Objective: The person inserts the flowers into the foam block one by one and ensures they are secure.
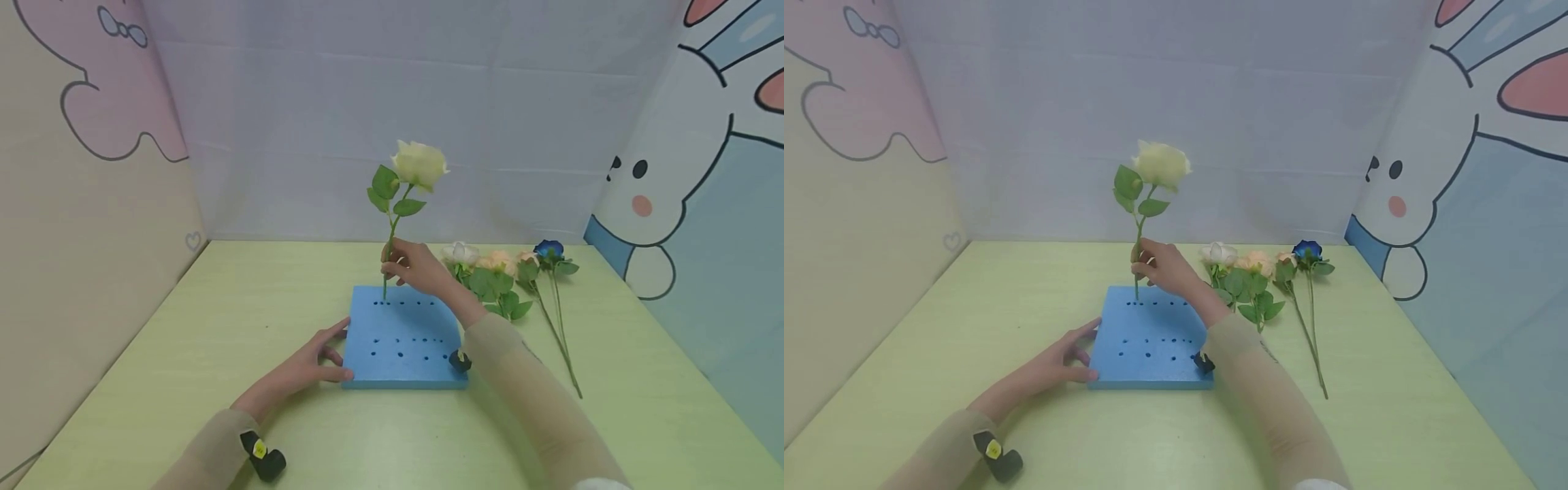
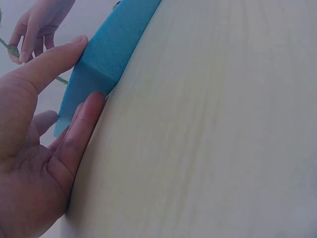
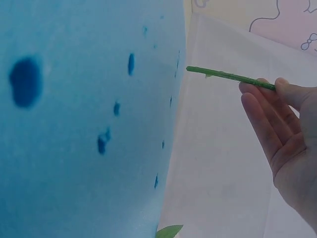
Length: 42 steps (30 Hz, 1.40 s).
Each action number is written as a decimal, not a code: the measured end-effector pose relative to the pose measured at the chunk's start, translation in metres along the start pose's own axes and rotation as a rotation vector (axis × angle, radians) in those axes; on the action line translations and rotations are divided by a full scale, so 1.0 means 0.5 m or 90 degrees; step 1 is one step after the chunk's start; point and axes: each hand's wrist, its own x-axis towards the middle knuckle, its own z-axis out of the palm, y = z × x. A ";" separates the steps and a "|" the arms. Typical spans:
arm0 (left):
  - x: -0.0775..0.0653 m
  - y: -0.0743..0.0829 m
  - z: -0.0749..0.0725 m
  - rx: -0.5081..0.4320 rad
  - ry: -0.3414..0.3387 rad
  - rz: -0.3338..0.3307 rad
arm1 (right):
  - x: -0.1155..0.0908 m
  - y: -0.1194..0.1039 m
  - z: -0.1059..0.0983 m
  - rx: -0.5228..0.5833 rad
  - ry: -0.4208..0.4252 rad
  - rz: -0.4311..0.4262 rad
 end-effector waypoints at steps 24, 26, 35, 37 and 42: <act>0.000 0.002 0.002 -0.001 0.009 -0.012 | 0.007 -0.007 0.007 0.011 -0.002 0.005; 0.000 0.001 0.003 0.000 0.009 -0.011 | 0.007 -0.008 0.010 0.019 0.009 0.008; 0.000 0.005 0.002 -0.005 0.009 0.007 | 0.004 -0.008 0.017 -0.026 0.064 0.008; 0.001 0.005 0.002 -0.009 0.012 0.001 | 0.004 -0.007 0.018 -0.038 0.077 0.007; 0.001 0.003 0.003 -0.002 0.011 0.002 | 0.005 -0.008 0.019 -0.027 0.091 0.021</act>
